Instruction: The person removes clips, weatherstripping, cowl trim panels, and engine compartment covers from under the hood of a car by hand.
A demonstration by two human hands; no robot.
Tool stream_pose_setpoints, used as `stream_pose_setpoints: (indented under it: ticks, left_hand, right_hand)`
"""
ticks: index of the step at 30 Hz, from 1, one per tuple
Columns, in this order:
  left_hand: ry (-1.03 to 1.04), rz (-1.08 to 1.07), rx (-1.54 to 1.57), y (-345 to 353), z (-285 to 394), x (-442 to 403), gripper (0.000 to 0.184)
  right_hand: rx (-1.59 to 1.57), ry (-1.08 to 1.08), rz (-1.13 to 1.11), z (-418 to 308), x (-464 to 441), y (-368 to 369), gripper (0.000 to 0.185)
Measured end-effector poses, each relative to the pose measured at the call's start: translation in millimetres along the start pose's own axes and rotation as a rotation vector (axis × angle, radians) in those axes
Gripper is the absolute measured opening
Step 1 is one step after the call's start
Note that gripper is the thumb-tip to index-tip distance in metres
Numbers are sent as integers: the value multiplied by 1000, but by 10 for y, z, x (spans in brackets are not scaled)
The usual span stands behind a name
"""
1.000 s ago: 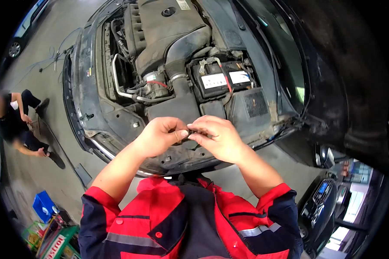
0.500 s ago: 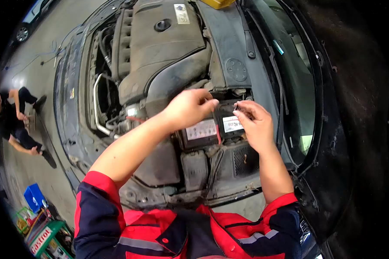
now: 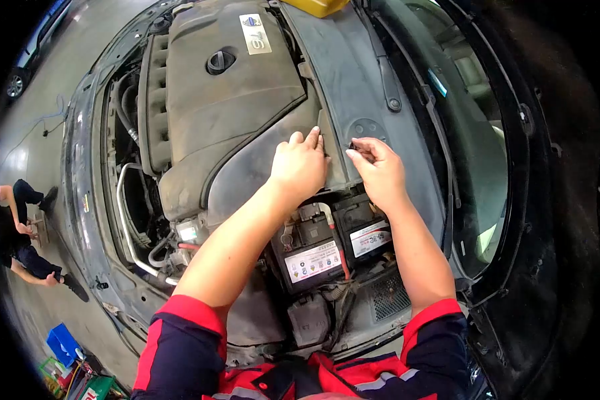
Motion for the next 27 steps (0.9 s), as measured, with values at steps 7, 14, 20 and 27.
stream_pose_setpoints:
  ticks: [7, 14, 20, 27]
  left_hand:
    - [54, 93, 114, -115, -4, -24, 40]
    - [-438, 41, 1341, -364, -284, 449, 35]
    - [-385, 151, 1549, -537, -471, 1085, 23]
    - [-561, 28, 1410, -477, -838, 1348, 25]
  right_hand:
    - [-264, 125, -43, 90, -378, 338, 26]
    - [-35, -110, -124, -532, -12, 440, 20]
    - [364, -581, -186, -1128, 437, 646, 32]
    - [436, -619, -355, -1274, 574, 1062, 36]
Point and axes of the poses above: each hand's wrist, its own x-axis away from the middle knuckle, its own y-axis out of the palm, z = x × y, the point moved 6 cm from there along -x, towards the middle knuckle, and after that the axes turned 14 degrees about x, right-handed, at the moved point
